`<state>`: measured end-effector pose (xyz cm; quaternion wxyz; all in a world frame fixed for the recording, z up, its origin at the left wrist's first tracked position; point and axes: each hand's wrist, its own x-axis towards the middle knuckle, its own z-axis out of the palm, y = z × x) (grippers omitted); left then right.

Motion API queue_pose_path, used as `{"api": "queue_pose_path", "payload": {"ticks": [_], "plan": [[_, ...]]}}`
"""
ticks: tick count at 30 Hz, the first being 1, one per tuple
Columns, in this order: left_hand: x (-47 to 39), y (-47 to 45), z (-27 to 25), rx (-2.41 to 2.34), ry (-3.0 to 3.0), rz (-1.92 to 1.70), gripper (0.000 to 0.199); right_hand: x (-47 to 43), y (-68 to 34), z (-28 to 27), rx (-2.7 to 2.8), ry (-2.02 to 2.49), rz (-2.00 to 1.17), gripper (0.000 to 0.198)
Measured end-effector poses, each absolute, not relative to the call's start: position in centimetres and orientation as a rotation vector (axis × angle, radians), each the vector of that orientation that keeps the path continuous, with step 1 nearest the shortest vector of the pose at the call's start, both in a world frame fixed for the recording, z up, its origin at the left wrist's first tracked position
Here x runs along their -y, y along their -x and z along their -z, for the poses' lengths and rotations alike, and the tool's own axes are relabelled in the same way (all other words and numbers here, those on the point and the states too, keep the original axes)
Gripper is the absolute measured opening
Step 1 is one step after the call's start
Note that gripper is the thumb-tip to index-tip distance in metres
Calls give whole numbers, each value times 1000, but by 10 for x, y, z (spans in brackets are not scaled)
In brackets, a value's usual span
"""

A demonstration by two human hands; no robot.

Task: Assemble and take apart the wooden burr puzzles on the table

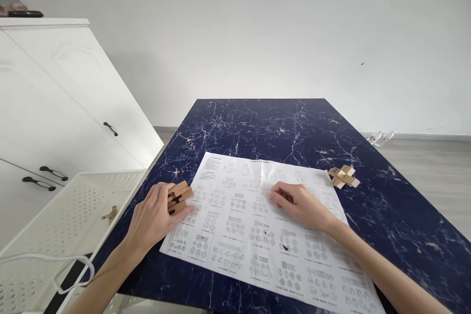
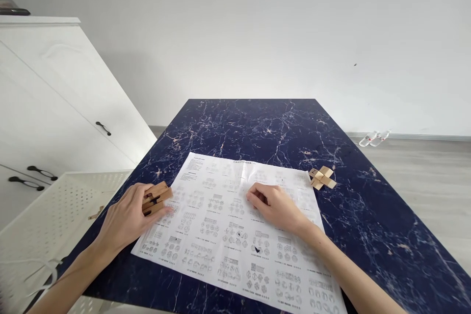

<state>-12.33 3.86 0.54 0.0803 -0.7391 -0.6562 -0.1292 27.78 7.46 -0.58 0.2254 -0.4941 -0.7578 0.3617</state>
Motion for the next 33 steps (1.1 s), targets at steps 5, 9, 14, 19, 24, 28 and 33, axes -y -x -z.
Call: {"api": "queue_pose_path", "payload": {"ticks": [5,9,14,19,24,28,33], "plan": [[-35,124,-5,1927,2239,423,61,-75,-277,7,2091,1360,-997,36],[-33,123,-7,1814,2279,433,55,-74,-277,6,2094,1365,-982,36],[-33,118,-11,1759,2301,374,58,-74,-278,8,2089,1366,-997,35],[-32,116,-13,1803,2318,346,57,-75,-279,10,2099,1348,-999,36],[-34,113,-14,1831,2323,410,47,-75,-280,12,2104,1327,-993,36],[-45,91,-21,1874,2350,567,46,-75,-279,12,2121,1328,-951,35],[-67,32,-31,1889,2590,789,43,-73,-278,11,2136,1275,-930,29]]}}
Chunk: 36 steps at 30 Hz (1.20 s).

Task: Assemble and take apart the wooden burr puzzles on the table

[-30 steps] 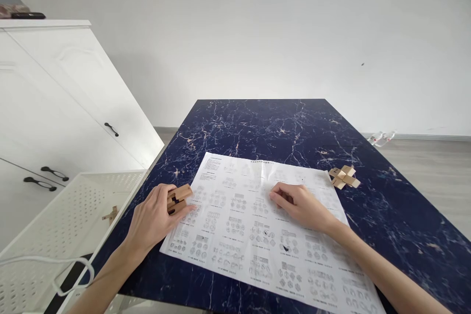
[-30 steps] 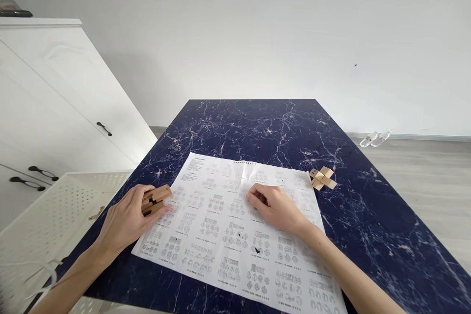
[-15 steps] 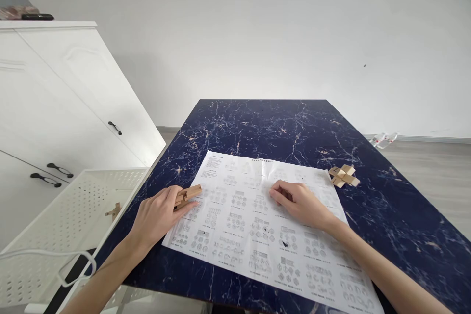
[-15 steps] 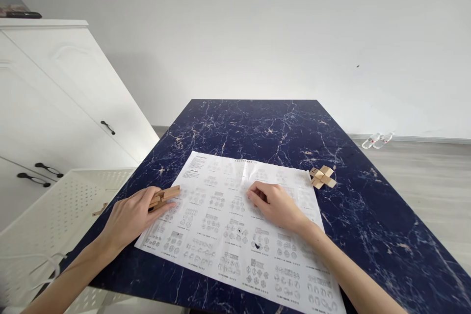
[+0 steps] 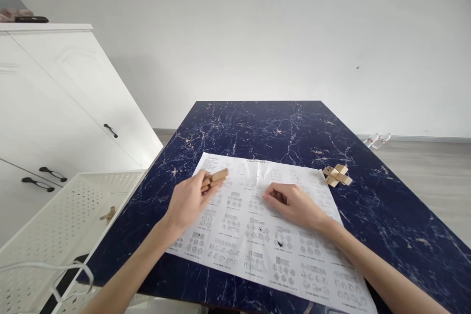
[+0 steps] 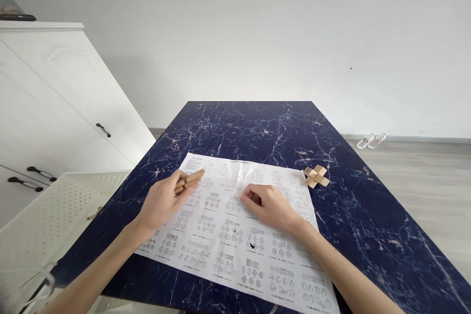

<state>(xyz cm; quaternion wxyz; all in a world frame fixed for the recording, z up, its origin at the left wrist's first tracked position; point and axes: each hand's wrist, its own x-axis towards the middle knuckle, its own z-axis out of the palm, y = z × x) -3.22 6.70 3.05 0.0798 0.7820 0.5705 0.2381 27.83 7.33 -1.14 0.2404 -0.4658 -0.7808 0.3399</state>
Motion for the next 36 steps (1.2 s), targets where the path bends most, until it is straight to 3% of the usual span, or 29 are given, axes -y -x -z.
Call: {"api": "queue_pose_path", "payload": {"ticks": [9,17,27,36], "plan": [[-96,-38,-31,-1470,-2264,-566,42,-78,-285,8,2088,1181,-1069,23],[-106,-46,-15,-1358,-2134,-513,39,-87,-293,10,2025,1104,-1250,25],[-103,-47,8,-1345,-2608,-511,40,-88,-295,10,1950,1148,-1303,31],[-106,-45,9,-1347,-2436,-629,33,-88,-294,9,1940,1144,-1319,27]]}}
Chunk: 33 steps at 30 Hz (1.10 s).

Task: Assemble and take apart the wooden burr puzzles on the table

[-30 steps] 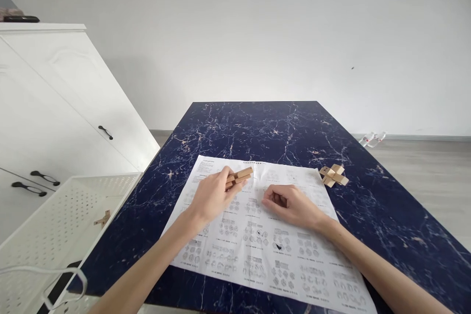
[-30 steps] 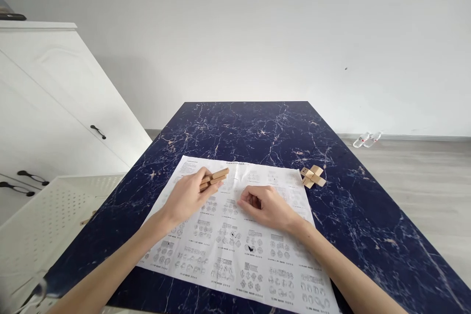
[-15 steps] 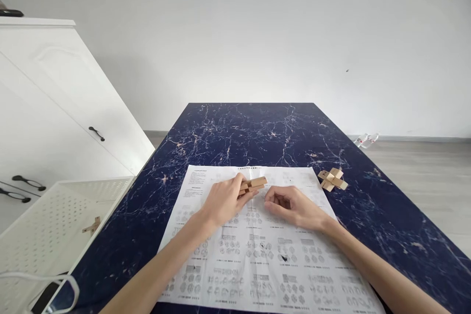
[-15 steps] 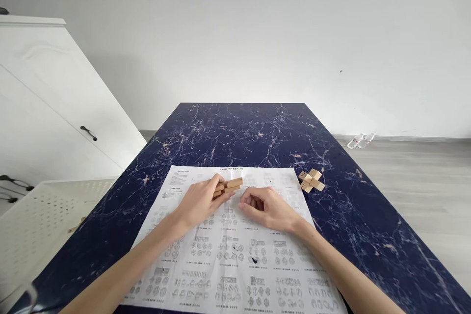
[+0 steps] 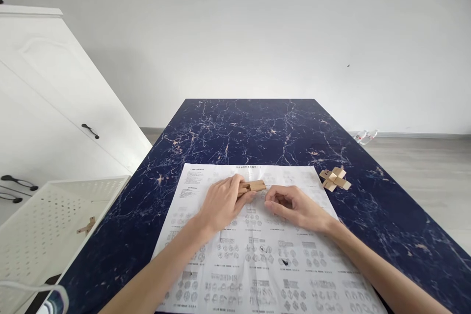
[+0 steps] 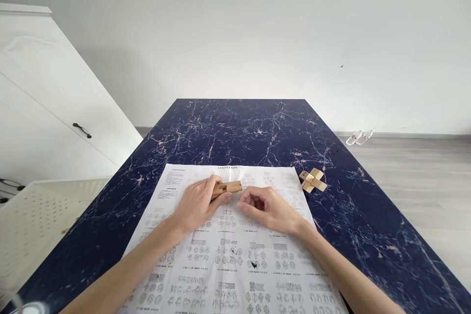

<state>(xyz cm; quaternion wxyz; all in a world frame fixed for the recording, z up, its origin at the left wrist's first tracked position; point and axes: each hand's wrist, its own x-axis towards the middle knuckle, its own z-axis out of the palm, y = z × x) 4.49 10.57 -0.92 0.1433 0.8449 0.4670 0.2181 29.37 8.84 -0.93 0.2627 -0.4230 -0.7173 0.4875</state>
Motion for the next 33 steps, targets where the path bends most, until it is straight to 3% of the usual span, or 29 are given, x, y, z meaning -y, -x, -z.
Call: {"api": "queue_pose_path", "payload": {"ticks": [19,27,33], "plan": [[-109,-38,-6,-1393,-1650,-1154,30,-86,-290,10,1972,1228,-1280,25],[-109,-36,-10,-1204,-1372,-1089,43,-88,-289,8,1981,1274,-1237,28],[-117,-33,-4,-1059,-1173,-1158,49,-88,-269,-2,2120,1208,-895,20]]}}
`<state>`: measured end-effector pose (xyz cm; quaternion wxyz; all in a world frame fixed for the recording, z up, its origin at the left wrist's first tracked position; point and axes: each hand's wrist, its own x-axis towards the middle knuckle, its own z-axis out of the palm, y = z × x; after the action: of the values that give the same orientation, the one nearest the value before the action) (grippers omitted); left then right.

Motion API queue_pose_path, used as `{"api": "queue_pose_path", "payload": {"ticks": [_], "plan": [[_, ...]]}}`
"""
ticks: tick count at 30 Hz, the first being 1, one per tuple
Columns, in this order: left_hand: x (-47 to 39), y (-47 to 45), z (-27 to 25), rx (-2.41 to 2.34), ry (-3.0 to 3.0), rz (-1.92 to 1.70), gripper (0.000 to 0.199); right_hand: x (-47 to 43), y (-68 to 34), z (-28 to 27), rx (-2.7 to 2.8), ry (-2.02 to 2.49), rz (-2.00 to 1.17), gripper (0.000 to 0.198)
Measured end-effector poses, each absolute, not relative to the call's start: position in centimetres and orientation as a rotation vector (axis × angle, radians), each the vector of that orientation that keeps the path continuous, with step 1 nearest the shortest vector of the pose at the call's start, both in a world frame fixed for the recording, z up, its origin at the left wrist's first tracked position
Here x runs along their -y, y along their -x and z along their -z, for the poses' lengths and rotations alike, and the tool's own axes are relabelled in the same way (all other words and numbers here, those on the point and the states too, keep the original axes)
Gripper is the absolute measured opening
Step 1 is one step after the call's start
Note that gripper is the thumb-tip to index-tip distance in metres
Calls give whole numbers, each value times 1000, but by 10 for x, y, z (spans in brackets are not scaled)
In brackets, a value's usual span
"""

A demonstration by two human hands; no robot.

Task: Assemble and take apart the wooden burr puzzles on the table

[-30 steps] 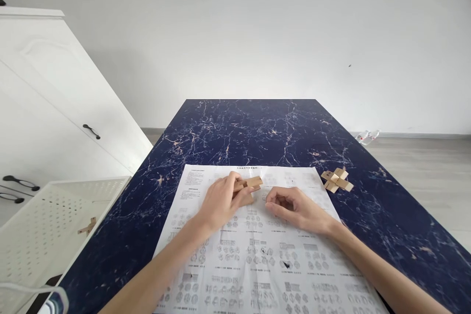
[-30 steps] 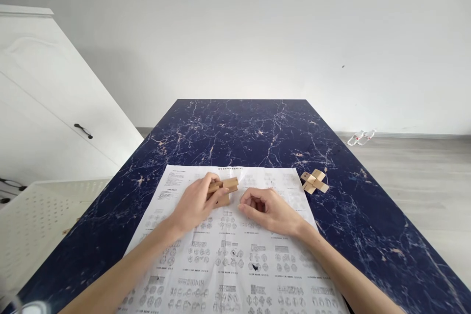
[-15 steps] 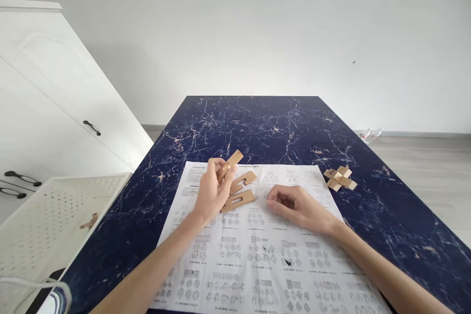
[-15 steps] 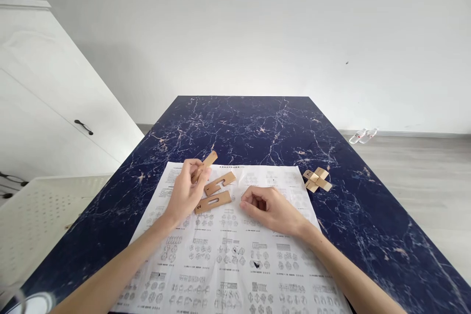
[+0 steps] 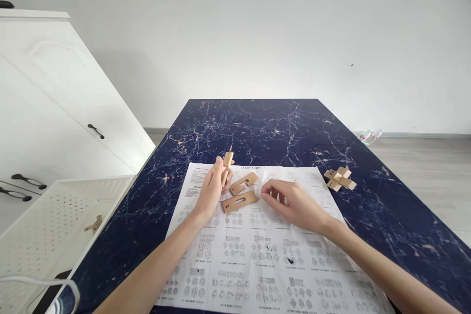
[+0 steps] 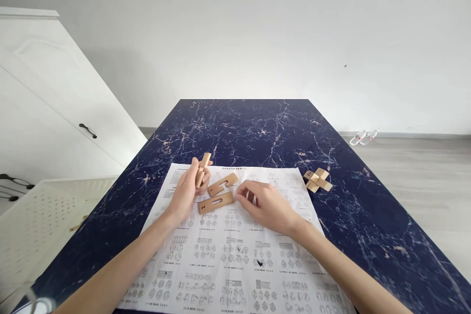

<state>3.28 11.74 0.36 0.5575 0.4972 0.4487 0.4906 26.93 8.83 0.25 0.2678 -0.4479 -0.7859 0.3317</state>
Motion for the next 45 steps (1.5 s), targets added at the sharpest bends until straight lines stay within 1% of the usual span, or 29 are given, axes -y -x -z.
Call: {"api": "queue_pose_path", "payload": {"ticks": [3,4,6,8,10,14,18,20,23,26,28,30,34,37,41,45], "plan": [[-118,-32,-1,-1044,-1143,-1179,41,-88,-255,0,2170,1097,-653,14],[-118,-32,0,-1044,-1149,-1182,38,-87,-251,3,2176,1048,-581,15],[-118,-32,0,-1041,-1162,-1181,35,-87,-246,8,2190,963,-486,23],[-117,-33,-1,-1054,-1176,-1176,34,-87,-244,14,2212,915,-461,30],[-117,-33,-3,-1071,-1196,-1167,33,-87,-244,18,2232,900,-470,32],[-118,-35,-6,-1050,-1243,-1144,33,-88,-247,24,2258,908,-466,27],[-118,-36,-9,-1040,-1252,-1149,33,-88,-249,25,2269,930,-506,29],[-117,-37,-9,-1038,-1249,-1154,34,-87,-249,23,2279,927,-528,24],[-117,-37,-8,-1028,-1244,-1161,44,-86,-249,19,2310,909,-537,11],[-117,-37,-9,-1033,-1234,-1150,51,-86,-249,17,2295,893,-553,16],[-116,-38,-11,-1054,-1238,-1143,51,-86,-250,16,2225,903,-569,18],[-113,-40,-13,-1073,-1249,-1156,48,-86,-252,15,2096,1004,-580,18],[-103,-47,-16,-1033,-1271,-1162,36,-87,-257,13,1770,1291,-670,20],[-95,-52,-16,-927,-1289,-1058,30,-87,-257,12,1623,1305,-757,26],[-88,-55,-17,-833,-1325,-831,36,-88,-256,11,1566,1249,-778,31],[-87,-56,-19,-769,-1411,-750,40,-85,-255,11,1591,1248,-725,33]]}}
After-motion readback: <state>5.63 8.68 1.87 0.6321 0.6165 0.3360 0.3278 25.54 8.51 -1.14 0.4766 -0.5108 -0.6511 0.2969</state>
